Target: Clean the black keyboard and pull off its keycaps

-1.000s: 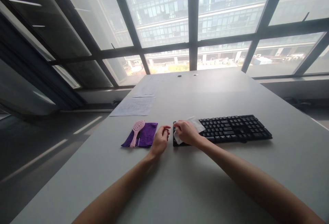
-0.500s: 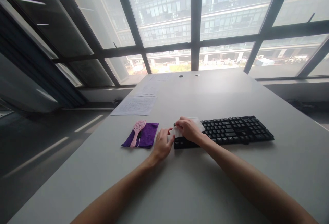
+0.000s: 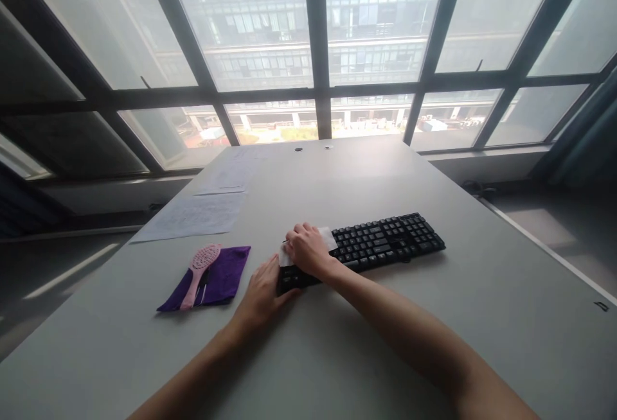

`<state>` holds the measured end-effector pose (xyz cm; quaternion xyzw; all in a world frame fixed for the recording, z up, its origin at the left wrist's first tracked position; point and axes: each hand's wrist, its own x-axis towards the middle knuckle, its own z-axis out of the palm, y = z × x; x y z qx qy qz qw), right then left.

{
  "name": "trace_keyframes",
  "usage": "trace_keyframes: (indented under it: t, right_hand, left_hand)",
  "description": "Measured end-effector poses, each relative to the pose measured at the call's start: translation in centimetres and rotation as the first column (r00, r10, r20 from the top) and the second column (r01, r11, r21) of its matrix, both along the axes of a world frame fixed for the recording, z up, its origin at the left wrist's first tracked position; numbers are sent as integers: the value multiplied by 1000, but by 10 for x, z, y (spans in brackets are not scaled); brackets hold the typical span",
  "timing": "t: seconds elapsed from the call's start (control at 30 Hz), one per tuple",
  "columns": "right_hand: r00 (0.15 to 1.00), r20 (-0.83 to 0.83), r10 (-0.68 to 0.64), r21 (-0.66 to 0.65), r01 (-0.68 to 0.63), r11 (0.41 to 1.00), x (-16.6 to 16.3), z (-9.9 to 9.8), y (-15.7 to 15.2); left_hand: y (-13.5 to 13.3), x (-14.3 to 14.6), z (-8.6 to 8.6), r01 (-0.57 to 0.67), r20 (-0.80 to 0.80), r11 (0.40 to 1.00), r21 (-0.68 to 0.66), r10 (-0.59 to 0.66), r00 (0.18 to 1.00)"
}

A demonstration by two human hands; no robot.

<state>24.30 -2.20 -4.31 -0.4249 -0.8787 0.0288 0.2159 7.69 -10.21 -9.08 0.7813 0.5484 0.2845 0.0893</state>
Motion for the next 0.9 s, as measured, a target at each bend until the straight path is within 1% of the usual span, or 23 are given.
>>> trace_keyframes:
  t: [0.17, 0.23, 0.37, 0.47, 0.57, 0.67, 0.8, 0.9]
  right_hand:
    - [1000, 25, -5, -27, 5, 1000, 4, 1, 4]
    - [999, 31, -31, -30, 32, 999, 8, 2, 6]
    - [990, 23, -137, -33, 138, 990, 16, 3, 9]
    - [989, 7, -150, -36, 150, 988, 19, 2, 9]
    - [993, -17, -114, -39, 113, 993, 19, 0, 7]
    - [998, -47, -48, -48, 45, 998, 20, -2, 8]
    - [990, -99, 97, -64, -104, 993, 23, -2, 8]
    - [963, -127, 237, -71, -247, 966, 22, -1, 3]
  left_hand:
    - [3, -7, -12, -29, -78, 999, -16, 28, 997]
    - [5, -9, -16, -39, -98, 999, -19, 37, 994]
    - [4, -8, -15, -39, -110, 999, -21, 37, 993]
    - [2, -6, -13, -40, -102, 999, -19, 38, 994]
    - [1, -5, -10, -36, -86, 999, -22, 34, 996]
    - [1, -4, -8, -35, -69, 999, -35, 32, 997]
    - [0, -3, -5, -32, -47, 999, -44, 30, 998]
    - [1, -2, -3, 8, -43, 999, -54, -11, 999]
